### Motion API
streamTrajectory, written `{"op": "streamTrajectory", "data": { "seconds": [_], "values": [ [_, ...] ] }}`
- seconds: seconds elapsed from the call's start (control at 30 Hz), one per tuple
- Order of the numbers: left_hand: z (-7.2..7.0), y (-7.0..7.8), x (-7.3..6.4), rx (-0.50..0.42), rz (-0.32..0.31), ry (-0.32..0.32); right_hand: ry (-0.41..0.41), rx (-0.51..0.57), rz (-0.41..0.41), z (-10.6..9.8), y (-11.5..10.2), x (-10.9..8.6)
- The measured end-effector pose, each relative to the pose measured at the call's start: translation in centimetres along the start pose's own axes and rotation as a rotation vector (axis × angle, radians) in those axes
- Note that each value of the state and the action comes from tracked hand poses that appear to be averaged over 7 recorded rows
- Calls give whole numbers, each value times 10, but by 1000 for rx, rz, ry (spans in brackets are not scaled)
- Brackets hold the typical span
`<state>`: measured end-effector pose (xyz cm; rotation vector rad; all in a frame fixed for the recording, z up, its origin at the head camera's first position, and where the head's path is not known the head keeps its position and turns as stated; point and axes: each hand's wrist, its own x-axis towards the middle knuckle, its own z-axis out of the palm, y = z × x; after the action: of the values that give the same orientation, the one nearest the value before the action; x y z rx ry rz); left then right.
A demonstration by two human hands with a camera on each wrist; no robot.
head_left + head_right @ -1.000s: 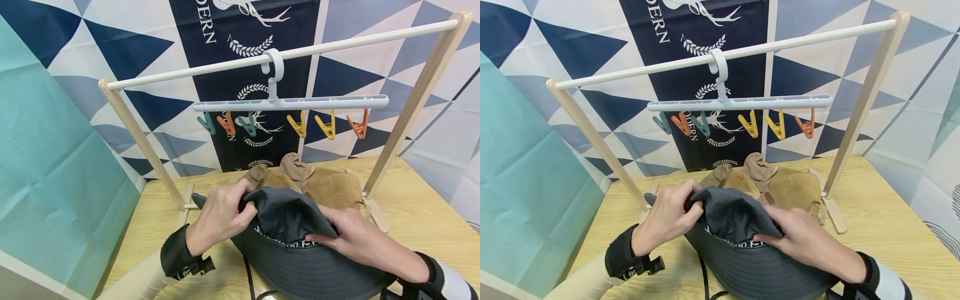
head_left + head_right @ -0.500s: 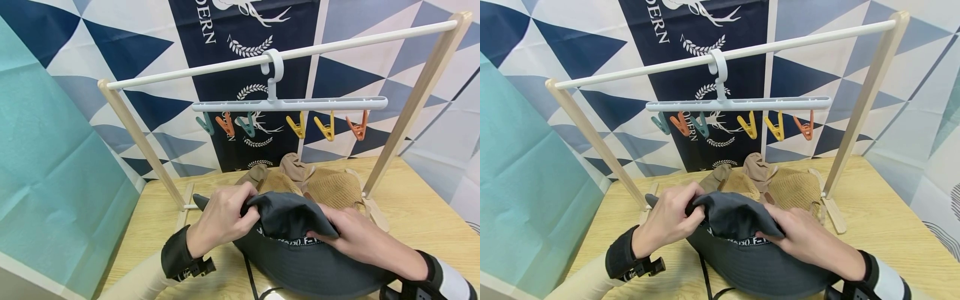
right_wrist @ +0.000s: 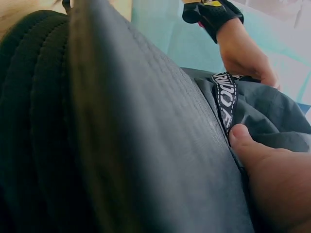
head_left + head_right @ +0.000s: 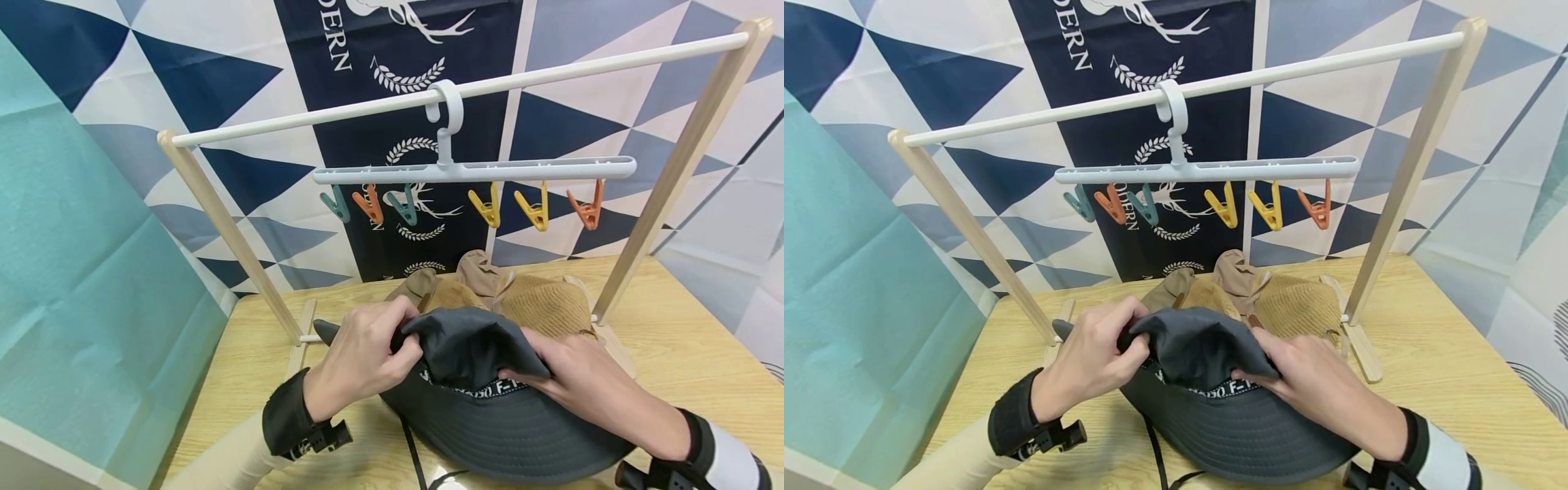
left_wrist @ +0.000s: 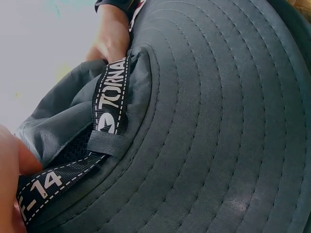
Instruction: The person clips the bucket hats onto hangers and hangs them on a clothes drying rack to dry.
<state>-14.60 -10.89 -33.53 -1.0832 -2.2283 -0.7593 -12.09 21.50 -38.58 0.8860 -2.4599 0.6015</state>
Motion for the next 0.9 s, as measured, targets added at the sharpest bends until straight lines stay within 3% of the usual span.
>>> {"op": "streamTrajectory", "data": {
  "seconds": [0.3, 0.63, 0.9],
  "values": [
    [0, -2, -1, -32, -30, -35, 110, -6, -124, 2, 2, -1],
    [-10, -11, -3, -28, -29, -109, 133, 60, -201, -3, 9, -3],
    [-13, -17, -5, 12, -28, -133, 147, 49, -237, -8, 16, -4]
  ]
}}
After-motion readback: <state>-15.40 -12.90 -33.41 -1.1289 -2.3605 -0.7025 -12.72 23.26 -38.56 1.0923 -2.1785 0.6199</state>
